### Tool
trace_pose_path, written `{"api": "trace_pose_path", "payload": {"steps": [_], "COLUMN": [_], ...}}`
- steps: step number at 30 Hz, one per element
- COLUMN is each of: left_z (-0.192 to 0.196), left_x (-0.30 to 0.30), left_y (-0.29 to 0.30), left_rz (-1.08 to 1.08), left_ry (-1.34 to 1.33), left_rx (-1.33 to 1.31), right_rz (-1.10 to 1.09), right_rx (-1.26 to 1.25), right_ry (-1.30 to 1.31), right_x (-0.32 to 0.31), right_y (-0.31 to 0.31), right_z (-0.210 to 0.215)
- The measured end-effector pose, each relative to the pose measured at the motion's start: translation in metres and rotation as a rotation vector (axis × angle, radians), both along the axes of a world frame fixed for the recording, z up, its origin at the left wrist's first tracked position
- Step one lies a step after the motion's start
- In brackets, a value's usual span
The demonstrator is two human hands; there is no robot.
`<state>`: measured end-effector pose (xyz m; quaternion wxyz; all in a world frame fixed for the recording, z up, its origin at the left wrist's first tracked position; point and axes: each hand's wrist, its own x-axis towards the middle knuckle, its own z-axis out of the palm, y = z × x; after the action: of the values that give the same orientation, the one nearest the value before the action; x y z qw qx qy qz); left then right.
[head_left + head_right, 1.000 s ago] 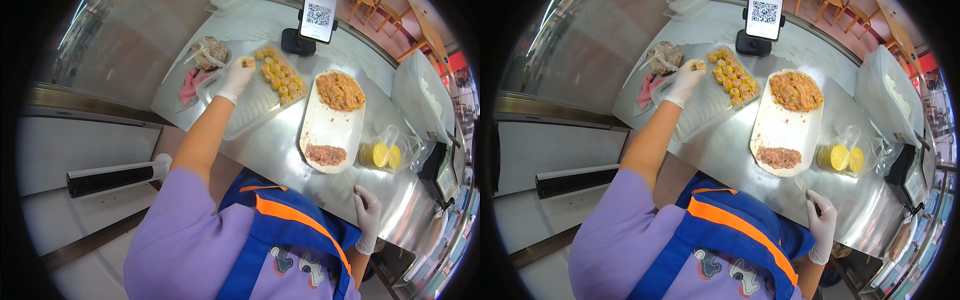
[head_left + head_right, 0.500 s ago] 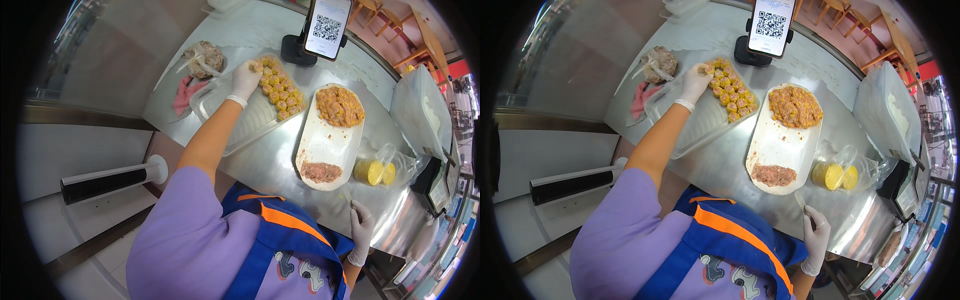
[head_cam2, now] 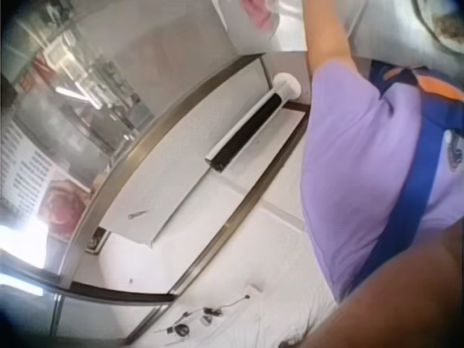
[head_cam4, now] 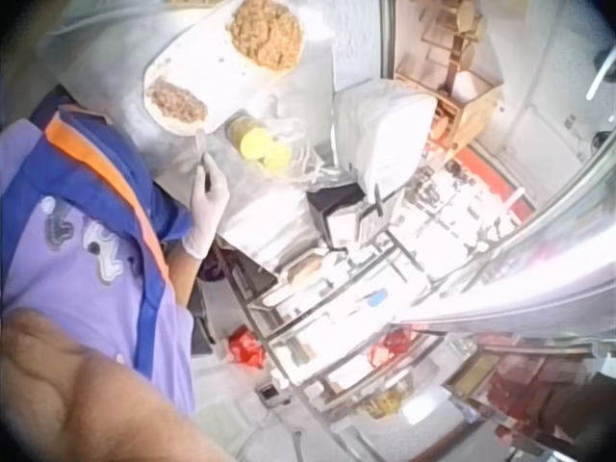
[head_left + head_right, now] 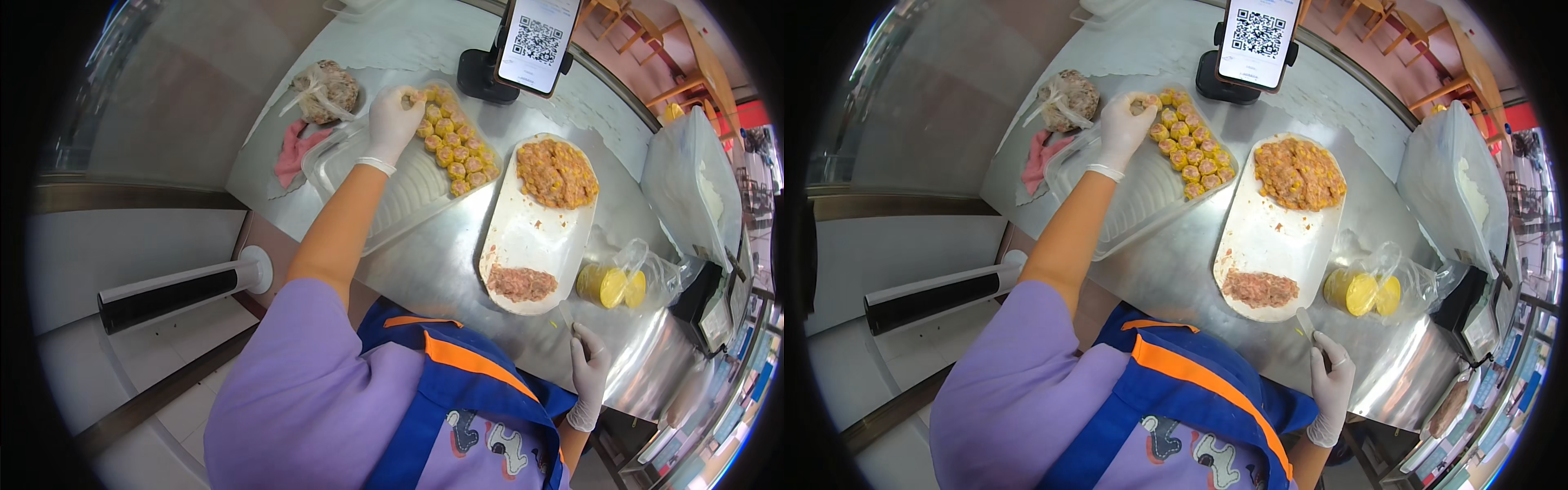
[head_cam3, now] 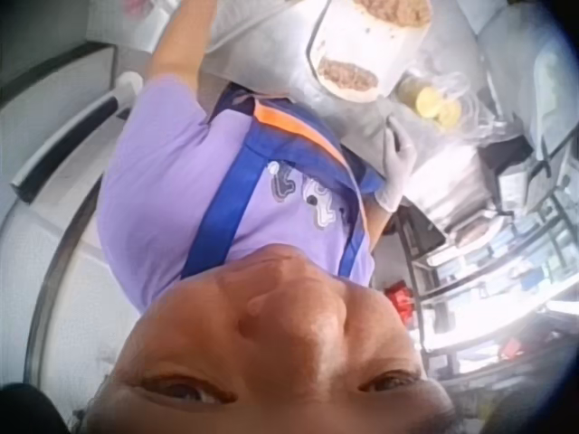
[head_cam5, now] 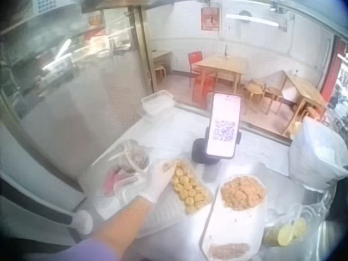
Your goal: The person assembles small food items by placing a yellow circular wrapper on a tray, adding a portion of minced meat filling, and folding the wrapper to enclose the filling. The person repeats this process multiple times, arranging the finished items in a row on a tray. The person also handles cash and places it into a cash register drawer.
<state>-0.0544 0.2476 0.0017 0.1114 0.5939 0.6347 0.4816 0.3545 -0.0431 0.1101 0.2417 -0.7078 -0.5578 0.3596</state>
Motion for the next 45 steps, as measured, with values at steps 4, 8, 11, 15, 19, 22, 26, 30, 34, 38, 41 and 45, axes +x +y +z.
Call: {"api": "trace_pose_path", "payload": {"steps": [4, 8, 11, 15, 19, 22, 26, 30, 34, 38, 41, 45], "left_z": [0.005, 0.005, -0.001, 0.004, -0.002, 0.005, 0.012, 0.020, 0.004, -0.001, -0.005, -0.008], "left_x": [0.002, 0.005, 0.000, 0.002, -0.003, -0.008, -0.010, -0.008, 0.000, 0.013, 0.021, 0.032], "left_y": [0.011, 0.017, 0.021, 0.018, 0.030, 0.037, 0.027, 0.002, 0.001, 0.001, 0.002, -0.006], "left_rz": [-0.118, -0.166, -0.231, -0.267, -0.212, -0.241, -0.149, 0.023, 0.022, -0.006, 0.042, 0.012], "left_ry": [0.023, 0.023, 0.169, 0.233, 0.123, 0.194, 0.224, 0.051, -0.009, -0.135, -0.148, -0.169], "left_rx": [0.031, -0.115, -0.084, -0.110, -0.198, -0.260, -0.209, -0.401, -0.396, -0.447, -0.498, -0.463], "right_rz": [-0.003, -0.007, -0.014, -0.003, 0.006, 0.011, -0.017, -0.030, -0.007, -0.002, -0.013, -0.013], "right_rx": [-0.012, -0.030, -0.034, -0.041, -0.046, -0.049, -0.064, -0.081, -0.059, -0.024, -0.051, -0.059], "right_ry": [0.005, -0.003, 0.011, -0.011, -0.022, -0.028, -0.002, 0.019, 0.005, 0.016, 0.030, 0.022], "right_x": [0.002, 0.003, 0.007, 0.006, 0.007, 0.007, 0.007, 0.010, 0.012, 0.011, 0.013, 0.013], "right_y": [-0.002, -0.005, -0.008, -0.007, -0.005, -0.003, -0.005, -0.006, -0.006, -0.002, -0.005, -0.006], "right_z": [-0.002, -0.001, -0.004, -0.003, -0.007, -0.007, -0.006, -0.008, -0.014, -0.012, -0.015, -0.015]}}
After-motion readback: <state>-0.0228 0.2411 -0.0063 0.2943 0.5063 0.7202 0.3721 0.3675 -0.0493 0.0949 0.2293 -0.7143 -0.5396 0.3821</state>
